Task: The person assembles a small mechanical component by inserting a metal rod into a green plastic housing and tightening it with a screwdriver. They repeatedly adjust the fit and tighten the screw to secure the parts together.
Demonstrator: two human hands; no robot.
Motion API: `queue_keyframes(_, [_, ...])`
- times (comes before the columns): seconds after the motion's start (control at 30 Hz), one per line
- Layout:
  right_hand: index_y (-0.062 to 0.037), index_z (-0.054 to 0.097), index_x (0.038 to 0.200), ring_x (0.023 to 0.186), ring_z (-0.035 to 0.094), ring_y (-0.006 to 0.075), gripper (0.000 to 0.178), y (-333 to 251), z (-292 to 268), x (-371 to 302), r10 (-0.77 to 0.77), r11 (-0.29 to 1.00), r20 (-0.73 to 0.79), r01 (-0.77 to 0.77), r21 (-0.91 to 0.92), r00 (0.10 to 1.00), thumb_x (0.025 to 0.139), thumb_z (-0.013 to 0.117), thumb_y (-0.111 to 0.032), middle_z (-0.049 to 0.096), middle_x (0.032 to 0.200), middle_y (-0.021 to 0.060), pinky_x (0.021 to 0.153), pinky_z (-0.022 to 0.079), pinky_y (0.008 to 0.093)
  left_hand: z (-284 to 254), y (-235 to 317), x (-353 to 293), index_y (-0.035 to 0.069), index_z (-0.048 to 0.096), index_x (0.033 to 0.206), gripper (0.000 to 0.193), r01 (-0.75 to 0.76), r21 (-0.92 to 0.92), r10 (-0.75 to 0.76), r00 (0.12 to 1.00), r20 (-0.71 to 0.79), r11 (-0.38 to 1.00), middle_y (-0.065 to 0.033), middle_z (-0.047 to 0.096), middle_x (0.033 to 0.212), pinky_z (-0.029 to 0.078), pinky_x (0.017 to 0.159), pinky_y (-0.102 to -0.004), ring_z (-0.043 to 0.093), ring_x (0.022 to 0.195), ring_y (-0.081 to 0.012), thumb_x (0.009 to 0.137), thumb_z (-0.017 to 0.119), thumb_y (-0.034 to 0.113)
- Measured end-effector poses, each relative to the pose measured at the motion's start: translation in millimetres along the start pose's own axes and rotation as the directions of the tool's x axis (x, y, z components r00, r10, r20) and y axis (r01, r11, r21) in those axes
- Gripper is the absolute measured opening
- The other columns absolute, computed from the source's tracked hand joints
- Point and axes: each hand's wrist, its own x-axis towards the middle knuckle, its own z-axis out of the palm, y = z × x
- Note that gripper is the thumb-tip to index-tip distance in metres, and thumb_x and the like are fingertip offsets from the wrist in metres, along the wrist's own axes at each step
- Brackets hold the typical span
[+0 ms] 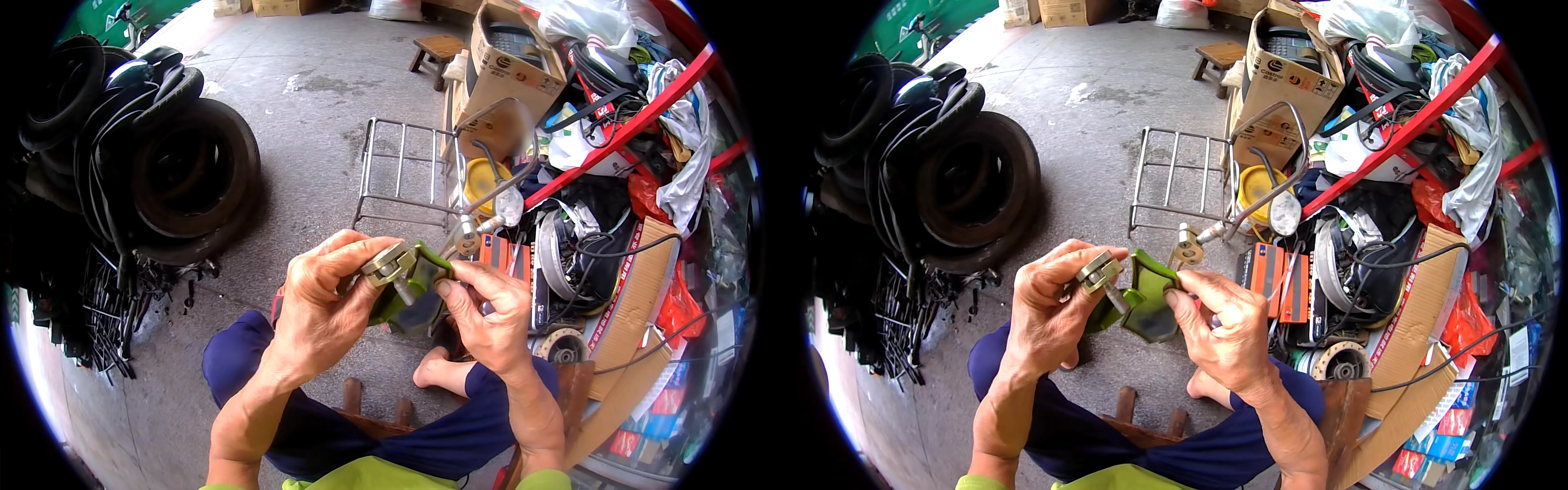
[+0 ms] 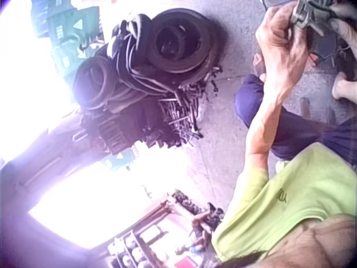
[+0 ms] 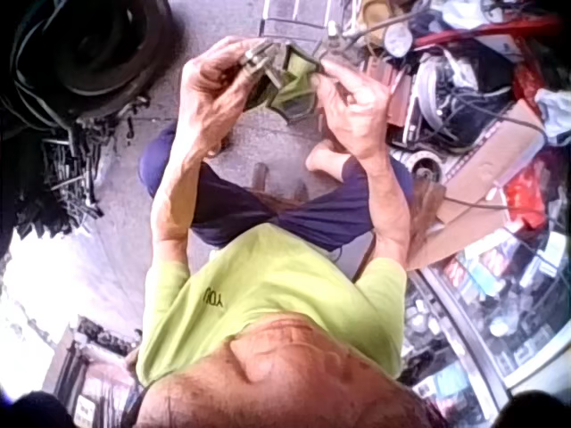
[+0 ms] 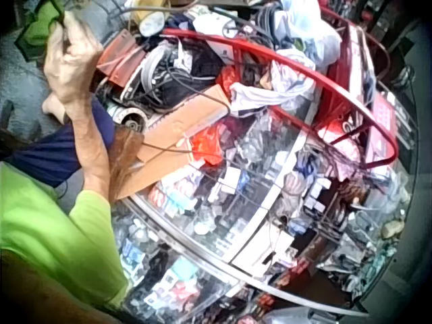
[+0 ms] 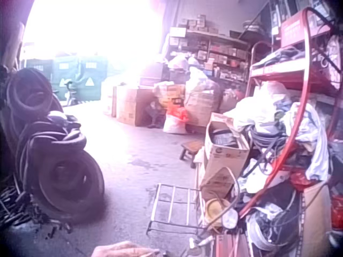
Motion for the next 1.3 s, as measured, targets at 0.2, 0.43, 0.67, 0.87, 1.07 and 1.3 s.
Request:
queue_keyframes(0.2, [0.0033,0.065,0.092,0.049,0.053,0.0091,0.017,-3,-4,-3,0.139,0.982,0.113,-0.152,0.114,0.984,0.077,0.068,-0.003,0.063,0.071,0.0089,0.046,0.040,0.0225,-4,3,-1,-0.004,0.066,0.098,0.015,0.123,-0.042,-0.118,0.988,0.097,0.992,-0.0016,0.058,0.081,0.038,0.049,-0.0163,0.049,0.061,-0.0009,0.087,0.058,0.003])
queue_keyframes(0.43, [0.0051,0.065,0.095,0.065,0.056,0.0044,0.015,-10,-10,-1,0.361,0.831,0.267,-0.438,0.343,0.894,0.082,0.065,-0.003,0.066,0.078,0.0055,0.057,0.045,0.0202,-7,-4,-3,-0.003,0.065,0.092,0.013,0.286,-0.267,-0.238,0.951,0.200,0.920,0.0009,0.057,0.073,0.040,0.056,-0.0202,0.046,0.068,-0.0026,0.089,0.058,0.008])
queue_keyframes(0.67, [0.0055,0.066,0.092,0.070,0.058,0.0054,0.014,-16,-14,4,0.459,0.717,0.312,-0.555,0.422,0.832,0.083,0.063,-0.005,0.066,0.080,0.0063,0.062,0.045,0.0180,-6,-6,-4,-0.001,0.064,0.097,0.015,0.403,-0.360,-0.313,0.907,0.283,0.842,0.0039,0.060,0.078,0.041,0.060,-0.0180,0.047,0.072,-0.0009,0.091,0.056,0.011])
queue_keyframes(0.87, [0.0067,0.057,0.101,0.064,0.061,0.0101,0.023,-15,-11,1,0.519,0.657,0.249,-0.568,0.496,0.818,0.081,0.064,-0.003,0.066,0.079,0.0104,0.060,0.049,0.0202,-4,-4,-1,0.000,0.054,0.120,0.031,0.481,-0.317,-0.326,0.841,0.432,0.818,-0.0001,0.062,0.093,0.046,0.073,-0.0205,0.052,0.083,-0.0040,0.092,0.054,0.011])
queue_keyframes(1.07, [0.0059,0.050,0.108,0.060,0.057,0.0042,0.030,-32,-17,2,0.509,0.712,0.206,-0.543,0.444,0.836,0.081,0.063,-0.002,0.062,0.076,0.0065,0.051,0.045,0.0167,8,-6,-3,0.006,0.037,0.137,0.046,0.628,-0.533,-0.299,0.760,0.577,0.567,-0.0032,0.055,0.117,0.042,0.089,-0.0228,0.050,0.103,-0.0071,0.092,0.050,0.006])
queue_keyframes(1.3, [0.0057,0.048,0.117,0.060,0.059,0.0064,0.037,-40,-19,-3,0.491,0.667,0.173,-0.496,0.556,0.854,0.082,0.059,-0.001,0.062,0.071,0.0049,0.053,0.046,0.0175,16,-17,-15,0.004,0.023,0.143,0.070,0.670,-0.616,-0.205,0.728,0.654,0.415,-0.0030,0.050,0.122,0.039,0.092,-0.0213,0.050,0.101,-0.0059,0.085,0.062,0.012])
